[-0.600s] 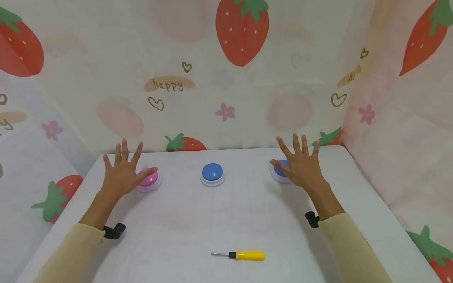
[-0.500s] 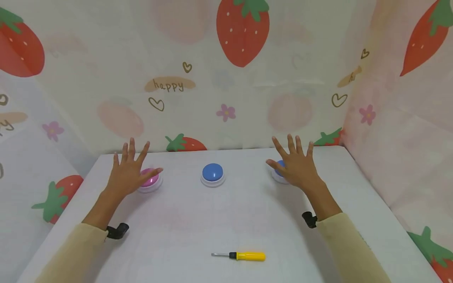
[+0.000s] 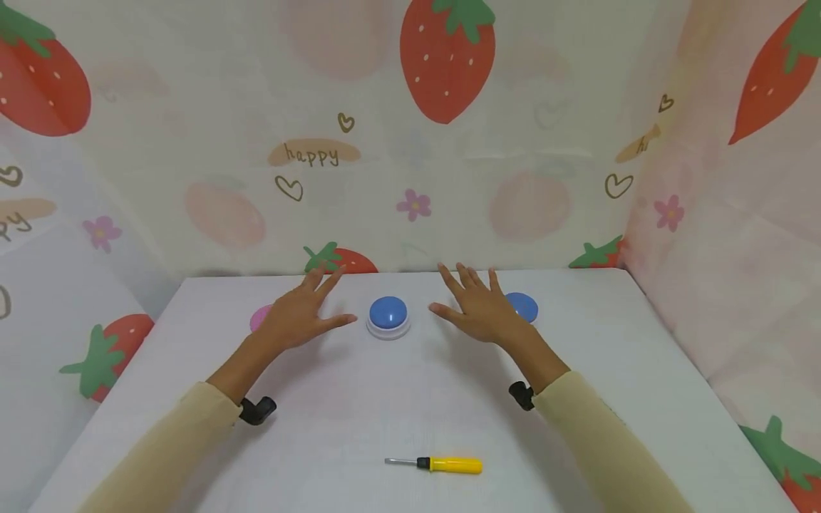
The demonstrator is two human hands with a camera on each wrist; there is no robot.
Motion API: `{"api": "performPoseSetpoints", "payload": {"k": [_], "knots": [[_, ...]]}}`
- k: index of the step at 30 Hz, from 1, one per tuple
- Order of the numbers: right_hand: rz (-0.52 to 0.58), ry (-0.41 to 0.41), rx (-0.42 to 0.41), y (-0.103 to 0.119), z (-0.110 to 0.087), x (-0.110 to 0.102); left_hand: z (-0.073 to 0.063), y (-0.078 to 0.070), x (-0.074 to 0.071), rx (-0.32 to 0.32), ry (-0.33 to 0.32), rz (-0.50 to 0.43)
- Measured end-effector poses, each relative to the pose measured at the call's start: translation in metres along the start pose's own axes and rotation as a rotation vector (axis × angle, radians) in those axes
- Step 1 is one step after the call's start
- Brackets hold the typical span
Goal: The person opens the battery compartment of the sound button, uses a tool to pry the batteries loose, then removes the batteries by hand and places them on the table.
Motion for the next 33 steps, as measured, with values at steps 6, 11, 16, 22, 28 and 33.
{"api": "performPoseSetpoints", "payload": {"k": [6, 11, 16, 22, 28, 33], "knots": [[-0.023, 0.118, -0.007, 0.016, 0.013, 0.019, 0.013, -0.011, 0.021, 0.039, 0.058, -0.018], [-0.034, 0.208, -0.038, 0.025, 0.026, 0.038, 0.021, -0.014, 0.039, 0.064, 0.105, -0.038], [-0.011, 0.285, -0.008, 0.033, 0.032, 0.052, 0.026, -0.016, 0.057, 0.059, 0.182, -0.054], [-0.001, 0.32, 0.015, 0.039, 0.034, 0.06, 0.028, -0.02, 0.068, 0.051, 0.215, -0.122], [0.029, 0.326, -0.001, 0.041, 0.034, 0.064, 0.033, -0.024, 0.07, 0.052, 0.18, -0.224], [0.043, 0.332, 0.024, 0.043, 0.032, 0.066, 0.037, -0.026, 0.074, 0.041, 0.182, -0.329]]}}
Point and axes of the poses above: each hand's wrist, its own z-axis towards the middle knuckle, its own x-axis out of the palm, y = z × x, the point moved 3 cm from there along z, towards the middle knuckle, and after that the axes turned 8 degrees about -y, right-handed, at the moved point
